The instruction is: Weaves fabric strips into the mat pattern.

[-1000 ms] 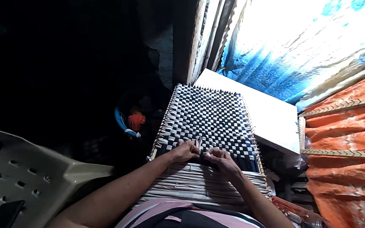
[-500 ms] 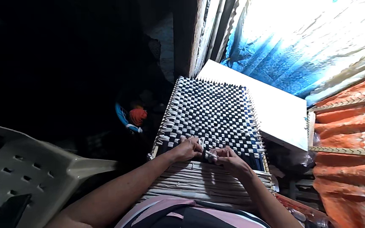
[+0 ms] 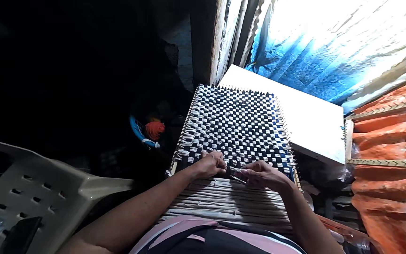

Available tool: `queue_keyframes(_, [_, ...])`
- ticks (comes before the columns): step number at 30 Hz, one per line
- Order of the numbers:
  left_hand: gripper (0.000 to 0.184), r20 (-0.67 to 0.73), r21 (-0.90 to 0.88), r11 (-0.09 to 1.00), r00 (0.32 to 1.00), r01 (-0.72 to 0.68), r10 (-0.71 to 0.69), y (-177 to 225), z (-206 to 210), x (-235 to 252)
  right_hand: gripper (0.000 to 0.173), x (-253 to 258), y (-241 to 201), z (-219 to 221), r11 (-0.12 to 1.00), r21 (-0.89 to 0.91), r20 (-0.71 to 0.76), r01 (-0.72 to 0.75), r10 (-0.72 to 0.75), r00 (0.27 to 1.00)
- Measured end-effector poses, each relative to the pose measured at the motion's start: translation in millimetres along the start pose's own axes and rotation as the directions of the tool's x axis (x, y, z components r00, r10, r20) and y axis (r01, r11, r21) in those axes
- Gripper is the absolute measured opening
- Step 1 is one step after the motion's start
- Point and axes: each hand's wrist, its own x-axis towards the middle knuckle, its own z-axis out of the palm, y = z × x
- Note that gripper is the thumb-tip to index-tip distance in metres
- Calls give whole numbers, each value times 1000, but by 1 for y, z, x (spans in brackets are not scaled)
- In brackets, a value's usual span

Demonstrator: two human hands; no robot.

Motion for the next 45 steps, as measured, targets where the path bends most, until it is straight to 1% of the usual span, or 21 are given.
queue_keyframes(2, [21, -3, 2, 1000, 1000, -4, 4, 1, -2, 0, 26, -5, -2, -4, 974, 3, 67, 226, -226, 972])
queue_keyframes(4, [21, -6, -19, 1000, 1000, 5, -5, 0, -2, -1, 25, -16, -6, -14, 874, 104, 129, 474, -484, 865])
queue_keyframes(5, [20, -12, -37, 999, 1000, 8, -8, -1, -3, -1, 23, -20, -7, -20, 846, 153, 144, 511, -531, 835])
queue_keyframes(7, [21, -24, -56, 998, 1000, 7, -9, -3, -3, -1, 21, -27, -8, -26, 880, 137, 69, 454, -466, 882])
queue_keyframes(9, [21, -59, -65, 998, 998, 7, -11, -3, -5, -2, 20, -30, -9, -30, 947, 21, -127, 321, -316, 940])
queue_keyframes(10, [22, -77, -65, 998, 997, 14, -19, -1, -7, -2, 20, -32, -9, -32, 958, -13, -217, 285, -281, 935])
queue_keyframes(13, [22, -115, -39, 999, 993, 33, -37, 4, -10, 0, 21, -39, -15, -36, 935, 107, -445, 337, -258, 857])
queue_keyframes(15, [25, -130, 2, 999, 991, 41, -40, 6, -8, 1, 24, -41, -17, -39, 891, 303, -624, 339, -83, 777])
queue_keyframes(17, [28, -123, 61, 997, 992, 49, -41, 7, -7, 3, 23, -36, -16, -41, 832, 450, -732, 325, 135, 668])
queue_keyframes(18, [28, -121, 79, 995, 992, 53, -43, 8, -7, 3, 23, -32, -13, -42, 841, 451, -747, 299, 172, 643])
queue_keyframes(19, [28, -129, 76, 996, 991, 52, -42, 8, -7, 2, 24, -30, -10, -41, 876, 404, -743, 264, 146, 653])
queue_keyframes(22, [22, -235, -32, 999, 971, 31, -37, 4, -13, -2, 23, -24, -1, -37, 962, 168, -627, 214, -63, 776])
queue_keyframes(24, [19, -292, -89, 995, 954, 42, -67, 0, -15, -2, 22, -20, -1, -33, 976, 119, -541, 183, -91, 836])
queue_keyframes(25, [19, -300, -74, 996, 951, 50, -70, -2, -14, 0, 20, -20, -2, -31, 976, 134, -562, 169, -66, 824])
queue_keyframes(26, [21, -291, -38, 998, 954, 57, -66, -2, -13, 1, 19, -21, -4, -32, 975, 159, -625, 155, -22, 780])
queue_keyframes(28, [26, -241, 29, 996, 968, 81, -71, -1, -6, 5, 17, -23, -6, -38, 955, 257, -755, 146, 104, 647])
queue_keyframes(31, [26, -200, 87, 989, 975, 119, -100, 3, 0, 10, 17, -18, -4, -44, 901, 395, -817, 177, 257, 516])
queue_keyframes(37, [19, -183, -63, 989, 973, 131, -141, -3, -7, 10, 20, -38, -1, -66, 854, 435, -868, 286, 313, 385])
queue_keyframes(40, [13, -231, -136, 983, 962, 119, -149, -3, -10, 9, 23, -43, 4, -75, 787, 493, -850, 371, 344, 399])
queue_keyframes(43, [9, -241, -271, 954, 950, 130, -198, -3, -16, 6, 24, -43, 1, -73, 793, 481, -854, 373, 328, 405])
queue_keyframes(45, [9, -221, -285, 957, 967, 63, -129, -8, -17, 3, 24, -45, 1, -73, 769, 500, -846, 397, 336, 415])
